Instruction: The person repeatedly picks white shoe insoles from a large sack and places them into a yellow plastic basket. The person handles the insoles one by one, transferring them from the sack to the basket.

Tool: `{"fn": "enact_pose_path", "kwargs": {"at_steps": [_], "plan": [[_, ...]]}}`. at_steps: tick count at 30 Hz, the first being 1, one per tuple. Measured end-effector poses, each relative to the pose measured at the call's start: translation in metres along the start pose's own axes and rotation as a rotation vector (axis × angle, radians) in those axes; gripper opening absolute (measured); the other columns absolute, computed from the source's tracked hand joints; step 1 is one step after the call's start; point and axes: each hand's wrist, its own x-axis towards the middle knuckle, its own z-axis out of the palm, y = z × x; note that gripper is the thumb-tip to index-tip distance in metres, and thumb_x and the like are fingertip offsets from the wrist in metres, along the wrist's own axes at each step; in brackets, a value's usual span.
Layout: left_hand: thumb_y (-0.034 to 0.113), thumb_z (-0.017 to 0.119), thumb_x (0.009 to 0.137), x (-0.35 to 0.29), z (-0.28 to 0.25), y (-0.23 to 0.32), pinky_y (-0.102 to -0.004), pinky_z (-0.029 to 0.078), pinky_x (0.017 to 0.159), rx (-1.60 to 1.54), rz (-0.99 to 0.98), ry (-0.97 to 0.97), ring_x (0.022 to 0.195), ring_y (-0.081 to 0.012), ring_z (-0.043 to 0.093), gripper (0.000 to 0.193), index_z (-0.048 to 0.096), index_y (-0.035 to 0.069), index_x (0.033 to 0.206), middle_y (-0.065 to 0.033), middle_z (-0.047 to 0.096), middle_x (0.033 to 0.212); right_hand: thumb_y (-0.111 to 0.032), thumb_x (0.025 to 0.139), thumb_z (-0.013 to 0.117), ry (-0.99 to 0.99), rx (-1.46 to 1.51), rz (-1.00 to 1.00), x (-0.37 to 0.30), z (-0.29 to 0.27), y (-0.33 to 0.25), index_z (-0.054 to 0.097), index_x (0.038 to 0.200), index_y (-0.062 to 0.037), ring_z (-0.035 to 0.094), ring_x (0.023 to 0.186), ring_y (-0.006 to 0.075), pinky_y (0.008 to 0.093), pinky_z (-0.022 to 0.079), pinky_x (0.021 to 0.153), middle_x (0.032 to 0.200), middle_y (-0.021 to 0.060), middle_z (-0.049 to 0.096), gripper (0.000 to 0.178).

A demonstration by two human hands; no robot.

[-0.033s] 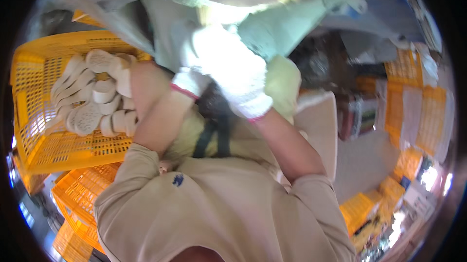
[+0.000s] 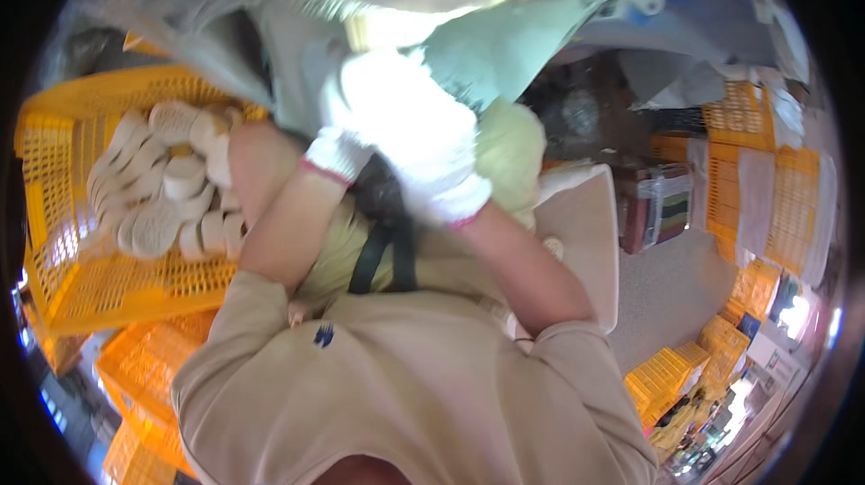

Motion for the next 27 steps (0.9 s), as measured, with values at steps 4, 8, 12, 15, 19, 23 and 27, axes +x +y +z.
{"fn": "enact_pose_path", "kwargs": {"at_steps": [4,8,12,15,19,23,27], "plan": [[0.066,0.040,0.107,0.034,-0.016,0.021,-0.0363,0.059,0.083,0.170,0.017,0.284,0.095,-0.0230,0.068,0.071,0.062,0.003,0.132,-0.0118,0.069,0.110,-0.016,0.090,0.078,-0.408,0.922,0.626,0.053,-0.003,0.023,0.076,0.119,-0.0046,0.071,0.103,0.0169,0.0334,0.057,0.090,0.109,0.0065,0.076,0.032],[0.073,0.036,0.106,0.035,-0.027,-0.003,-0.0324,0.061,0.079,0.325,-0.038,0.401,0.088,-0.0193,0.069,0.078,0.063,0.004,0.129,-0.0095,0.071,0.104,-0.008,0.095,0.072,-0.010,0.889,0.494,0.001,0.000,-0.007,0.070,0.126,0.0014,0.067,0.100,0.0116,0.0279,0.055,0.087,0.114,0.0053,0.074,0.033],[0.077,0.035,0.104,0.041,-0.002,0.015,-0.0320,0.060,0.076,0.598,0.095,0.533,0.085,-0.0183,0.069,0.080,0.065,0.005,0.123,-0.0083,0.071,0.100,-0.017,0.089,0.082,-0.277,1.168,0.795,0.049,-0.014,0.008,0.067,0.128,-0.0002,0.067,0.100,0.0132,0.0306,0.056,0.087,0.114,0.0056,0.071,0.045],[0.065,0.050,0.104,0.018,-0.011,-0.011,-0.0360,0.060,0.079,0.226,0.059,0.491,0.089,-0.0226,0.071,0.066,0.071,0.004,0.117,-0.0104,0.073,0.104,-0.025,0.084,0.081,-0.249,0.508,0.452,-0.016,-0.045,-0.036,0.066,0.117,-0.0008,0.069,0.090,0.0263,0.0393,0.056,0.079,0.102,0.0162,0.069,0.043],[0.051,0.059,0.103,0.030,-0.009,-0.018,-0.0409,0.059,0.081,0.005,-0.082,0.283,0.093,-0.0268,0.071,0.054,0.069,0.001,0.119,-0.0119,0.073,0.107,-0.025,0.084,0.077,-0.347,-0.025,0.294,-0.041,-0.060,-0.056,0.062,0.130,0.0027,0.065,0.080,0.0380,0.0435,0.055,0.071,0.099,0.0186,0.067,0.055],[0.045,0.062,0.102,0.064,-0.010,0.008,-0.0450,0.058,0.084,0.466,0.071,0.448,0.096,-0.0290,0.070,0.050,0.066,-0.001,0.122,-0.0132,0.072,0.108,-0.016,0.081,0.070,-0.325,-0.206,-0.185,0.063,-0.043,-0.027,0.070,0.101,-0.0034,0.065,0.073,0.0355,0.0459,0.054,0.064,0.085,0.0182,0.066,0.024],[0.038,0.064,0.102,0.035,-0.013,0.014,-0.0491,0.057,0.086,0.677,0.153,0.490,0.098,-0.0312,0.069,0.048,0.062,-0.003,0.126,-0.0146,0.071,0.110,-0.016,0.082,0.069,-0.468,-0.194,-0.081,0.019,-0.053,-0.037,0.067,0.090,-0.0038,0.066,0.076,0.0380,0.0476,0.054,0.065,0.077,0.0175,0.061,0.015]]}}
